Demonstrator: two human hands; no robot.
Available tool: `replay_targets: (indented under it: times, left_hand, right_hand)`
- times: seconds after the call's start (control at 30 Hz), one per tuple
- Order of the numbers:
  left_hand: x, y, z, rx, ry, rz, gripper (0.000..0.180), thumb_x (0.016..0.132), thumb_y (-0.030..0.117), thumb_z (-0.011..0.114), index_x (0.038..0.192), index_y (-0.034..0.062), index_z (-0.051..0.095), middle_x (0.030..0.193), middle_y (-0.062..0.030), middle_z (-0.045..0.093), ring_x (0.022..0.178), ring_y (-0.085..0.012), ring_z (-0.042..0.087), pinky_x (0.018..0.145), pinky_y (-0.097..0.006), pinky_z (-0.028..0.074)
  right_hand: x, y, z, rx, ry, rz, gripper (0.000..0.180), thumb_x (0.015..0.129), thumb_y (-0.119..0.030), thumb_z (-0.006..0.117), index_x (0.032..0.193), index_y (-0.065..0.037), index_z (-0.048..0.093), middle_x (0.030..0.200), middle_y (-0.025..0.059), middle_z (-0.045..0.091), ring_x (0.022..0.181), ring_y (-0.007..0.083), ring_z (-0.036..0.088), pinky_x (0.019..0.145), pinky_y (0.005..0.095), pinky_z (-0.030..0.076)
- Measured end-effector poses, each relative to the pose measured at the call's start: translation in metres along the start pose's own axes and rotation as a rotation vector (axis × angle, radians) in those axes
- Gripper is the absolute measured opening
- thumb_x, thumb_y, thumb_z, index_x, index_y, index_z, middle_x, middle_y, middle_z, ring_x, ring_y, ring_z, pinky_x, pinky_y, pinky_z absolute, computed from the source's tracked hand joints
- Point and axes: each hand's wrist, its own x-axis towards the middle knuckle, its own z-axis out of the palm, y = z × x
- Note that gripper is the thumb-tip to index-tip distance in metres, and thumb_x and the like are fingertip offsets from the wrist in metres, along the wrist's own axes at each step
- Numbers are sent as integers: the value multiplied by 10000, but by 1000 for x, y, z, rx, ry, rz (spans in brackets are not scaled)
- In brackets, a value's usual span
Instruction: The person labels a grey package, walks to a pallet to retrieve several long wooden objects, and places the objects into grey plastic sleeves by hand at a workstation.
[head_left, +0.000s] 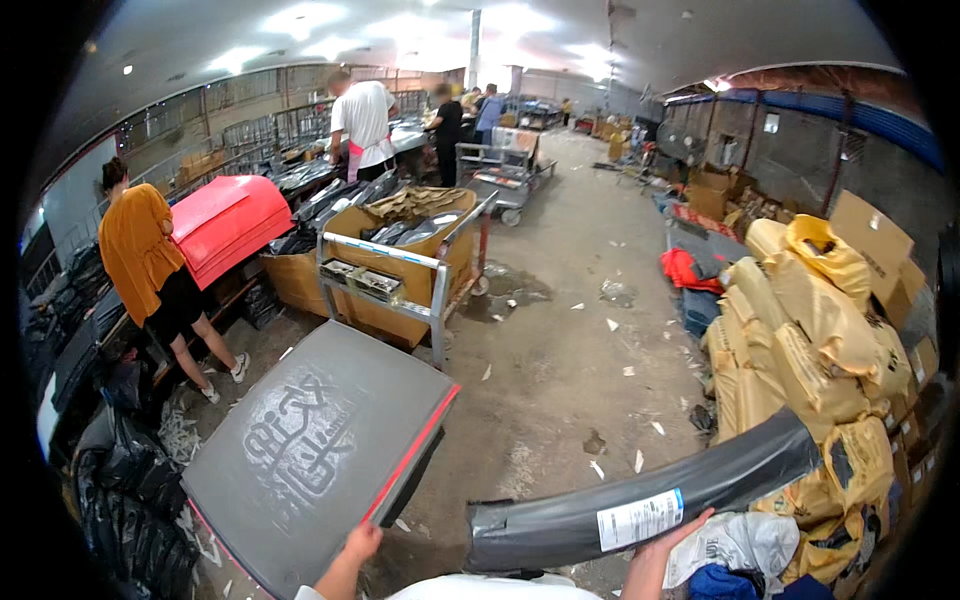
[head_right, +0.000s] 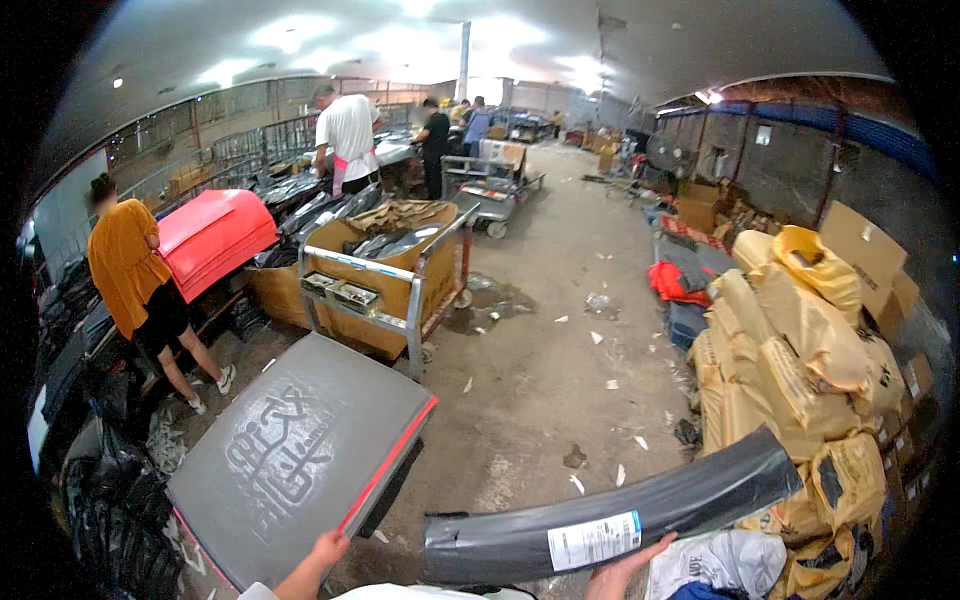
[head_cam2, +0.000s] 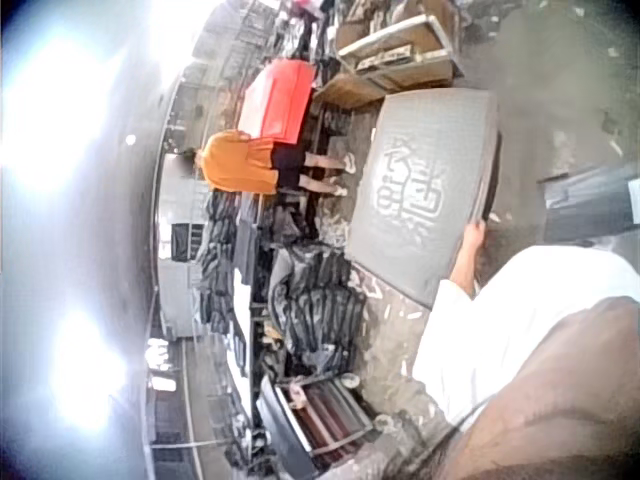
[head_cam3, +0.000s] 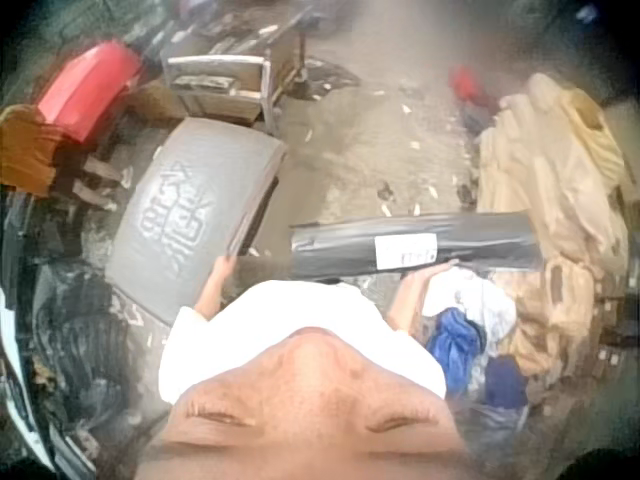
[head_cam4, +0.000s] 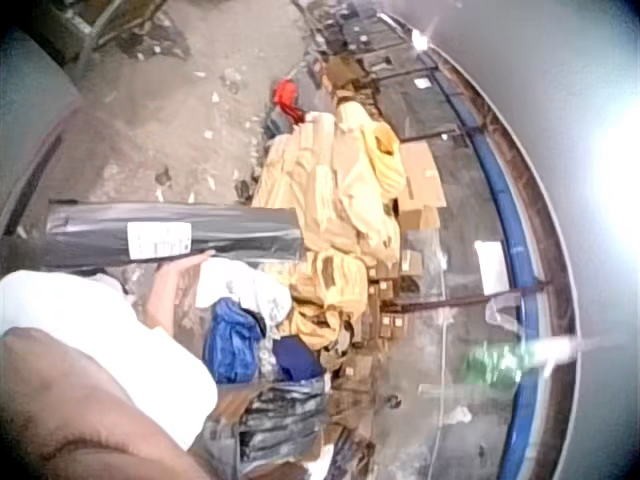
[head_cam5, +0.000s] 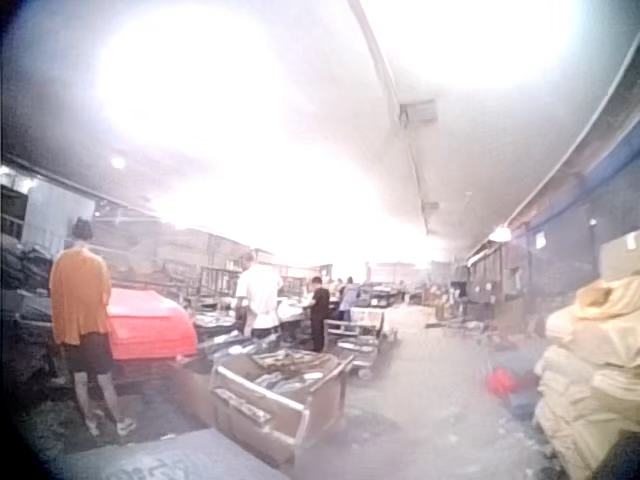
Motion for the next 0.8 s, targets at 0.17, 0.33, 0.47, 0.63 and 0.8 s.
replay_targets:
  times: [0.17,0.33,0.47,0.63,0.8]
  left_hand:
    - [-49,-90,53,168,-503,-431,360,776,359,489,873,40,624,813,-180,625,816,-316,602,723,-399,473]
    - [-32,-46,35,67,-326,-838,344,780,341,512,921,47,623,810,-162,631,784,-278,610,709,-372,477]
    - [82,-14,42,-1,-11,-738,337,783,326,531,959,53,621,807,-148,636,758,-248,617,698,-350,480]
    - [254,181,-9,-481,321,-361,229,796,200,570,950,34,601,788,-116,626,720,-195,595,664,-307,469]
    - [296,295,-8,-648,536,-400,177,810,160,562,926,28,586,761,-83,618,696,-153,578,649,-287,465]
  right_hand:
    - [147,106,84,-75,-88,129,794,760,-662,418,1288,-71,357,1294,74,404,1143,280,413,945,400,343]
    - [228,219,210,-82,-202,305,732,794,-634,385,1270,-79,380,1267,68,429,1120,263,435,943,370,342]
    - [268,324,331,-144,-364,293,730,797,-614,399,1284,-71,351,1276,71,426,1132,265,433,957,370,339]
    - [334,460,493,-53,-618,622,753,792,-616,418,1307,-75,320,1285,81,423,1162,257,412,973,397,319]
    - [409,670,645,-428,-733,744,627,828,-547,420,1253,-89,360,1222,89,475,1116,263,453,944,485,339]
